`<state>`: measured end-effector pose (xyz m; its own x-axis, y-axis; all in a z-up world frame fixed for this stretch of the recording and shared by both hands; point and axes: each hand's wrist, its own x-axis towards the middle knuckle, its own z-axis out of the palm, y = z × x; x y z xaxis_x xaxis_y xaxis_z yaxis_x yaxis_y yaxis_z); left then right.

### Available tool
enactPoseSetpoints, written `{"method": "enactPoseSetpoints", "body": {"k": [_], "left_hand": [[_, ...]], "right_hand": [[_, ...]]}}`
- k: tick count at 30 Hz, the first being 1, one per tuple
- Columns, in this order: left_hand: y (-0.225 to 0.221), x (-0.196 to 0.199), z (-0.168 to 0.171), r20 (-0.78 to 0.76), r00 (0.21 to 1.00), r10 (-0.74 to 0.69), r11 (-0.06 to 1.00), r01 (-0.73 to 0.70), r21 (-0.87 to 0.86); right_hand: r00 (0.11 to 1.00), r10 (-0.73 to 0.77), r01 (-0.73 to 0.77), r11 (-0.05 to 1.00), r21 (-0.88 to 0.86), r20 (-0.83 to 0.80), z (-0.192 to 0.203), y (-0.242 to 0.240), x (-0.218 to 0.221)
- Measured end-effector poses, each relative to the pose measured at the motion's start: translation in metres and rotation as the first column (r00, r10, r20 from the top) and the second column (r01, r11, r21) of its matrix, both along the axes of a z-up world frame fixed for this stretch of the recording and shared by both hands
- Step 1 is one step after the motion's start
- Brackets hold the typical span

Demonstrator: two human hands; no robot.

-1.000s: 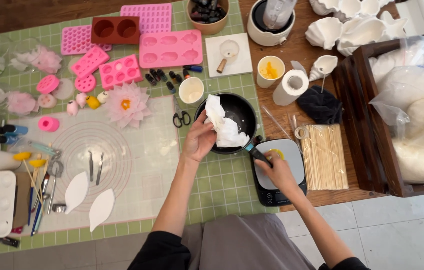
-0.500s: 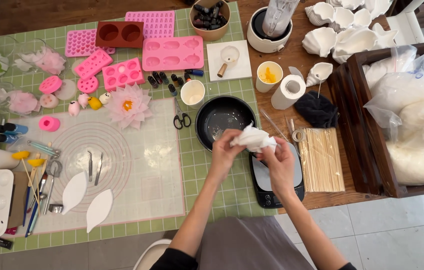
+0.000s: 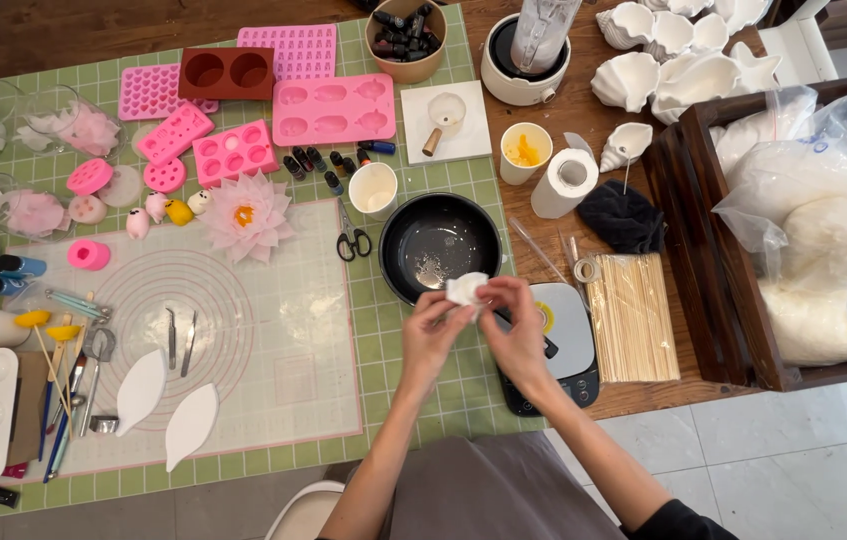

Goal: Wiping out a melting pot with a paper towel in a candle-making studio.

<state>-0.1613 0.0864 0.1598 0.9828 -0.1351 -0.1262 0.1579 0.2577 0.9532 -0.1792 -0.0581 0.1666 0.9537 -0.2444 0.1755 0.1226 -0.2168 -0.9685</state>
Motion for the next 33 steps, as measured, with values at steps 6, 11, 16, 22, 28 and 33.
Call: {"method": "enactPoseSetpoints", "body": {"k": [6, 11, 16, 22, 28, 33], "left_hand": [[0.032, -0.002, -0.056, -0.099, 0.988, 0.121, 0.993, -0.121, 0.005], [0.071, -0.007, -0.086, -0.365, 0.914, 0.176, 0.983, -0.145, 0.111], [0.078, -0.009, -0.135, -0.459, 0.861, 0.22, 0.962, -0.112, 0.25], [0.056, -0.007, -0.14, -0.467, 0.831, 0.304, 0.9, -0.09, 0.425], [0.069, -0.017, -0.153, -0.097, 0.982, 0.164, 0.57, -0.014, 0.821], [0.065, -0.017, -0.048, -0.061, 0.948, 0.312, 0.668, -0.173, 0.724]], "right_hand": [[0.94, 0.329, -0.335, 0.941, -0.058, -0.085, 0.001, -0.008, -0.002], [0.968, 0.008, -0.01, 1.0, -0.005, -0.252, -0.057, -0.102, 0.068], [0.907, -0.227, 0.318, 0.921, 0.226, -0.354, -0.066, -0.191, 0.163], [0.736, -0.231, 0.231, 0.969, -0.084, -0.636, -0.076, -0.221, 0.198], [0.777, -0.13, 0.354, 0.899, 0.257, -0.616, -0.055, -0.257, 0.151], [0.896, 0.095, 0.28, 0.636, 0.719, -0.433, -0.05, -0.272, 0.053]]}}
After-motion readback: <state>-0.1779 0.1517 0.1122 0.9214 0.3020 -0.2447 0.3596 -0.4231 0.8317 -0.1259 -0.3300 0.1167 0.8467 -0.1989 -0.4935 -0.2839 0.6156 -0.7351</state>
